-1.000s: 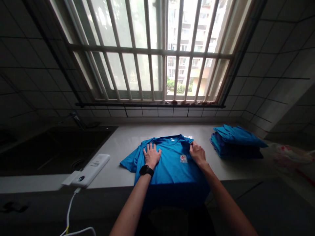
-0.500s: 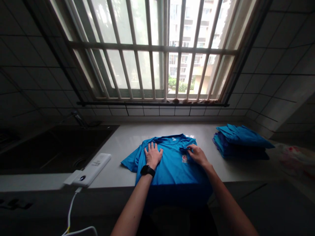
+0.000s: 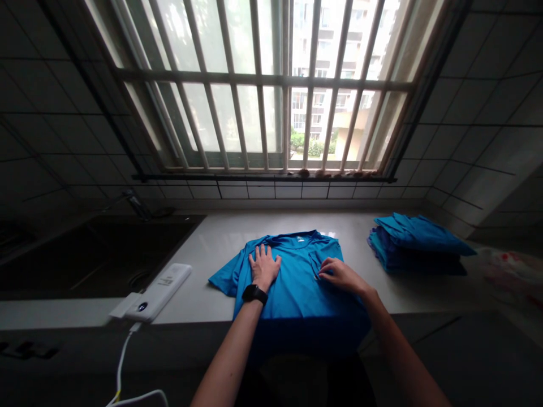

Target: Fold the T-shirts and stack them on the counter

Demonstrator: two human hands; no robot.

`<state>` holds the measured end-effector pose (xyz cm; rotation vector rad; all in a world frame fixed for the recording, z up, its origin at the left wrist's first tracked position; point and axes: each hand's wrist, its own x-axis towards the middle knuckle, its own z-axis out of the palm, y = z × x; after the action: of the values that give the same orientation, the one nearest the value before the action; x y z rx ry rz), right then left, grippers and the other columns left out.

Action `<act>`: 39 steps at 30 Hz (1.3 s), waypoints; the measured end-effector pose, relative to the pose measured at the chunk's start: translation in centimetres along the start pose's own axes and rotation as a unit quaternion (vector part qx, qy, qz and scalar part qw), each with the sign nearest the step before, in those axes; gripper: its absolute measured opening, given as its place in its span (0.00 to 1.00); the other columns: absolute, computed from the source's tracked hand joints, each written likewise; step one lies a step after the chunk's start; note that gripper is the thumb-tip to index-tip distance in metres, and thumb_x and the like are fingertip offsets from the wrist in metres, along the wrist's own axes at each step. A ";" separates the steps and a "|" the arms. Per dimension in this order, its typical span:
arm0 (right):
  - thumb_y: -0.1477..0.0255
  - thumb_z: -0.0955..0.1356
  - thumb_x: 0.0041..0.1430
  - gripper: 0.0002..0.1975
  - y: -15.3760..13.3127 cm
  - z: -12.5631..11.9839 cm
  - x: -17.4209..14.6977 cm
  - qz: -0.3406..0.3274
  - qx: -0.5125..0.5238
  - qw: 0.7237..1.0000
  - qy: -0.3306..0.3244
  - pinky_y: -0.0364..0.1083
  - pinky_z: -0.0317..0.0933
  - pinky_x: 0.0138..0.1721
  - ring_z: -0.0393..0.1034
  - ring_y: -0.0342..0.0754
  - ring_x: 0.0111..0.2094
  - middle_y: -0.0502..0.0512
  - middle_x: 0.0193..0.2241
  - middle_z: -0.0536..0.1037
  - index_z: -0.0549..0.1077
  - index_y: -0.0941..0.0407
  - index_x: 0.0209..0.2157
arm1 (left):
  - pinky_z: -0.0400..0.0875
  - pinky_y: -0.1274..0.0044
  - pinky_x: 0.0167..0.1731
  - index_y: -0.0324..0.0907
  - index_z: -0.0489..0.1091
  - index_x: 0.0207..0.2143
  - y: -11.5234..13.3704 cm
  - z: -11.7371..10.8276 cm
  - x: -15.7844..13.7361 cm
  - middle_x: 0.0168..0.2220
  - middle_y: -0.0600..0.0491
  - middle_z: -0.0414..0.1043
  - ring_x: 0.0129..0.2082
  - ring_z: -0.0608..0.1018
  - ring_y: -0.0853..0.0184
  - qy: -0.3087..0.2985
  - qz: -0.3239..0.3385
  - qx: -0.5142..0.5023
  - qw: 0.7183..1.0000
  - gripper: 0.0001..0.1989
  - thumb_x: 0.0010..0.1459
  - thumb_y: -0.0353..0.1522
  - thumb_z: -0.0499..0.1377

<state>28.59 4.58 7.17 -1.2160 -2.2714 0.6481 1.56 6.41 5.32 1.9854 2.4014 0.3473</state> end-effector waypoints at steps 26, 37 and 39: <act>0.66 0.59 0.70 0.26 2.3 2.7 1.8 0.161 -0.237 0.956 0.057 0.59 0.46 0.69 0.49 0.57 0.70 0.60 0.70 0.56 0.63 0.57 0.67 | 0.47 0.52 0.67 0.37 0.63 0.65 -0.1 0.0 0.3 0.69 0.38 0.56 0.70 0.56 0.49 0.004 0.014 -0.080 0.997 0.29 0.64 0.38 0.49; 0.68 0.62 0.67 0.24 4.0 3.4 1.9 0.123 -0.174 0.970 0.119 0.62 0.49 0.67 0.56 0.60 0.67 0.63 0.66 0.64 0.70 0.57 0.61 | 0.70 0.68 0.51 0.39 0.74 0.40 -11.4 -6.2 2.1 0.45 0.39 0.78 0.54 0.75 0.50 -0.009 -0.085 -0.125 0.988 0.18 0.45 0.33 0.69; 0.68 0.62 0.66 0.23 4.2 3.5 1.9 0.120 -0.170 0.970 0.125 0.62 0.49 0.67 0.56 0.59 0.67 0.63 0.66 0.65 0.70 0.57 0.61 | 0.72 0.70 0.44 0.41 0.72 0.29 -13.0 -6.6 2.3 0.35 0.43 0.79 0.47 0.78 0.51 -0.055 -0.095 -0.129 0.986 0.17 0.36 0.31 0.73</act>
<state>28.14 7.62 2.26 -1.6500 -2.0932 0.1702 -12.50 5.30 9.79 1.6119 2.3163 0.4996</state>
